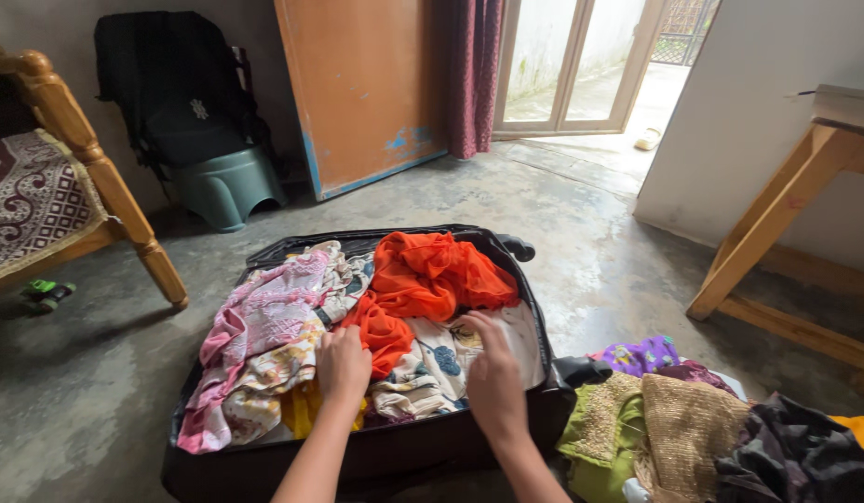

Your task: The person unzips a brown suitcase and removes various pieces of clothing by hand, placing them onto the floor one at a time.

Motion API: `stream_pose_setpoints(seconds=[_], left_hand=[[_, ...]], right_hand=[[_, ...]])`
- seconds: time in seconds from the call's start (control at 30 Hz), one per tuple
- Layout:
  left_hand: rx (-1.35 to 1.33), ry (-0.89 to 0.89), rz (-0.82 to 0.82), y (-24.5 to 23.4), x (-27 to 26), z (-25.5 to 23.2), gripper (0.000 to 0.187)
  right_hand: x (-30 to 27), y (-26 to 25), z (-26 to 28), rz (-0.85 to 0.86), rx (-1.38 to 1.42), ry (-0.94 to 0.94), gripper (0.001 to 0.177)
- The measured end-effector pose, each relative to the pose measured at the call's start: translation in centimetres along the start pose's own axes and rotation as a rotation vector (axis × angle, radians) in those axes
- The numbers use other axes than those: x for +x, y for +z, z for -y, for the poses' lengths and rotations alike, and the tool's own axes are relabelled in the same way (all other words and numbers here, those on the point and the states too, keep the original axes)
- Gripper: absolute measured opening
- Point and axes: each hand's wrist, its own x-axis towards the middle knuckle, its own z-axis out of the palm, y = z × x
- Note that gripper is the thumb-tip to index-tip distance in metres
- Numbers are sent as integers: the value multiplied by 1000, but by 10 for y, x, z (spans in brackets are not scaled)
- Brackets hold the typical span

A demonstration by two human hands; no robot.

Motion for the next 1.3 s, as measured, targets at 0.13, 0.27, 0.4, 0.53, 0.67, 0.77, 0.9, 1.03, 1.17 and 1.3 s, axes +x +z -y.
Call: stream_pose_setpoints(seconds=[0.13, 0.27, 0.4, 0.53, 0.67, 0.77, 0.9, 1.03, 1.17, 1.3], left_hand=[[-148, 39, -98, 10, -5, 12, 31], [-268, 72, -133, 17, -15, 19, 29], [-438, 131, -150, 20, -28, 25, 27], [-495, 124, -125, 19, -39, 26, 18], [-633, 139, -189, 12, -45, 24, 22], [-749, 93, -178, 3, -46, 21, 16], [-813, -29, -156, -8, -42, 17, 19], [-768, -26, -254, -13, -29, 18, 36], [-645, 51, -163, -13, -10, 22, 52], [-225, 230, -199, 3, -5, 7, 21]], right_hand=[[9, 59, 19, 184, 35, 84, 56], [12, 106, 20, 279, 21, 104, 63], [9, 135, 12, 275, -17, -33, 68], [2, 145, 1, 265, -17, -45, 52], [0, 141, -8, 221, 51, -32, 36], [-3, 133, -6, 274, 254, 199, 33], [-4, 129, -8, 154, 391, 222, 37], [-7, 130, -30, -1, 455, 346, 32], [-15, 141, -82, -178, 816, 512, 31], [-24, 166, -132, -362, 1114, 722, 35]])
